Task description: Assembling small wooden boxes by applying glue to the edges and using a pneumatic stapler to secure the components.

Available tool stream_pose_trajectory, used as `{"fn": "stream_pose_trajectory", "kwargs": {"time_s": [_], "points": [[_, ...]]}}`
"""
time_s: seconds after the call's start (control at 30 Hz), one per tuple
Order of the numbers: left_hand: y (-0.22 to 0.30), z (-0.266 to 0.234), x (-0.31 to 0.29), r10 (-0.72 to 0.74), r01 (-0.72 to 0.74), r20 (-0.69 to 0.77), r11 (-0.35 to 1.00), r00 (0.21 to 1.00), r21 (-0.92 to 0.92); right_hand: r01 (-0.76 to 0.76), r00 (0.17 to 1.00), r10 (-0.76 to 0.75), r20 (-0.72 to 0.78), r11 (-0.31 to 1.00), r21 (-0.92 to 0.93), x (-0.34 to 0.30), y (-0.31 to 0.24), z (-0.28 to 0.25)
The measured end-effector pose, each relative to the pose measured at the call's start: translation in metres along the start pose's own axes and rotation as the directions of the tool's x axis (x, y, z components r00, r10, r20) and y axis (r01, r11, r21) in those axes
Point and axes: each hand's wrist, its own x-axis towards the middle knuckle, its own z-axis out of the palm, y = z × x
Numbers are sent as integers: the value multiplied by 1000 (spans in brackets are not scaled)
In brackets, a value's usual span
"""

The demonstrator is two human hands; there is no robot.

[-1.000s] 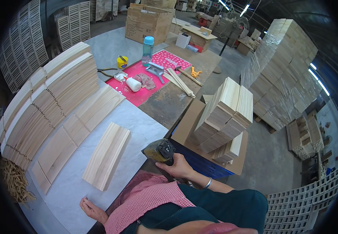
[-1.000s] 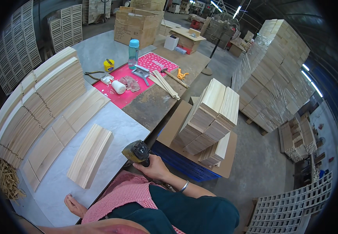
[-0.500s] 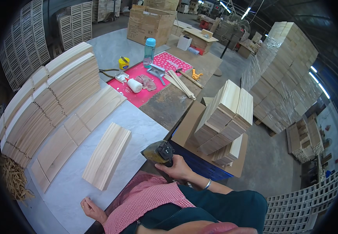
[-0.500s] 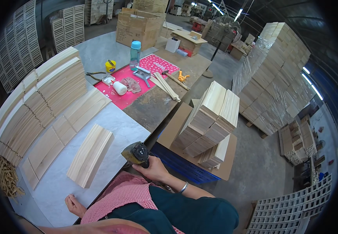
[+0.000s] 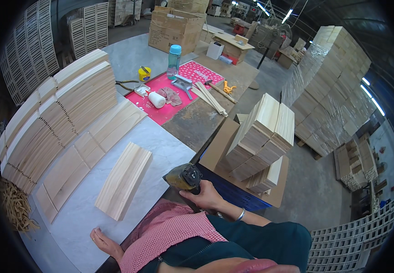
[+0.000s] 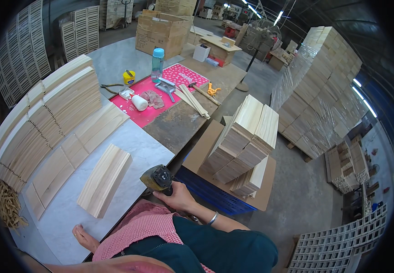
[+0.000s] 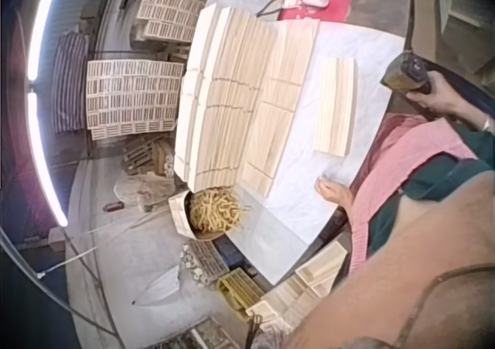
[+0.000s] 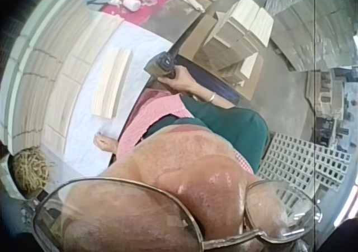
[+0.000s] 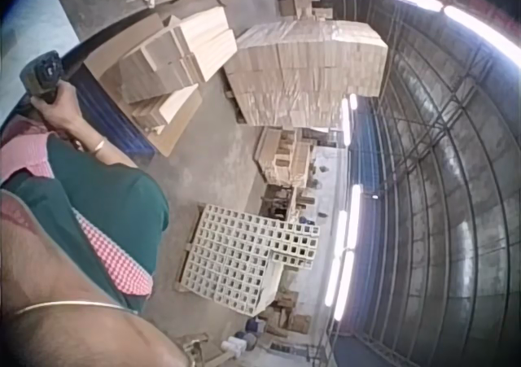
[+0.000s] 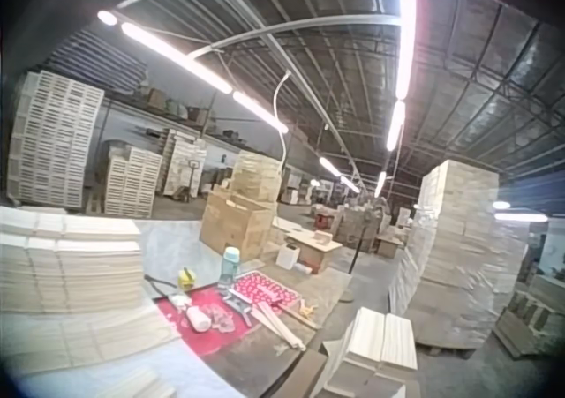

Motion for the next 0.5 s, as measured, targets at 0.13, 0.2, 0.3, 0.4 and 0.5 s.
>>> {"fn": "stream_pose_trajectory", "kwargs": {"time_s": [0.13,0.2,0.3,0.4,0.5], "points": [[-1,1,0,15,-16,-32,1000,999,-25,10,1000,-9,-8,1000,15,-1,0,1],[-1,1,0,17,-20,-52,998,998,-52,16,1000,-15,-16,999,28,-2,1,2],[6,-1,1,26,-27,-31,999,999,-36,12,1000,-12,-19,1000,22,-2,4,2],[7,-3,2,33,-34,-9,999,999,-20,9,1000,-9,-22,1000,16,-2,6,2],[-14,-5,0,31,-31,65,999,997,-10,17,999,-16,-28,1000,10,-3,6,2]]}}
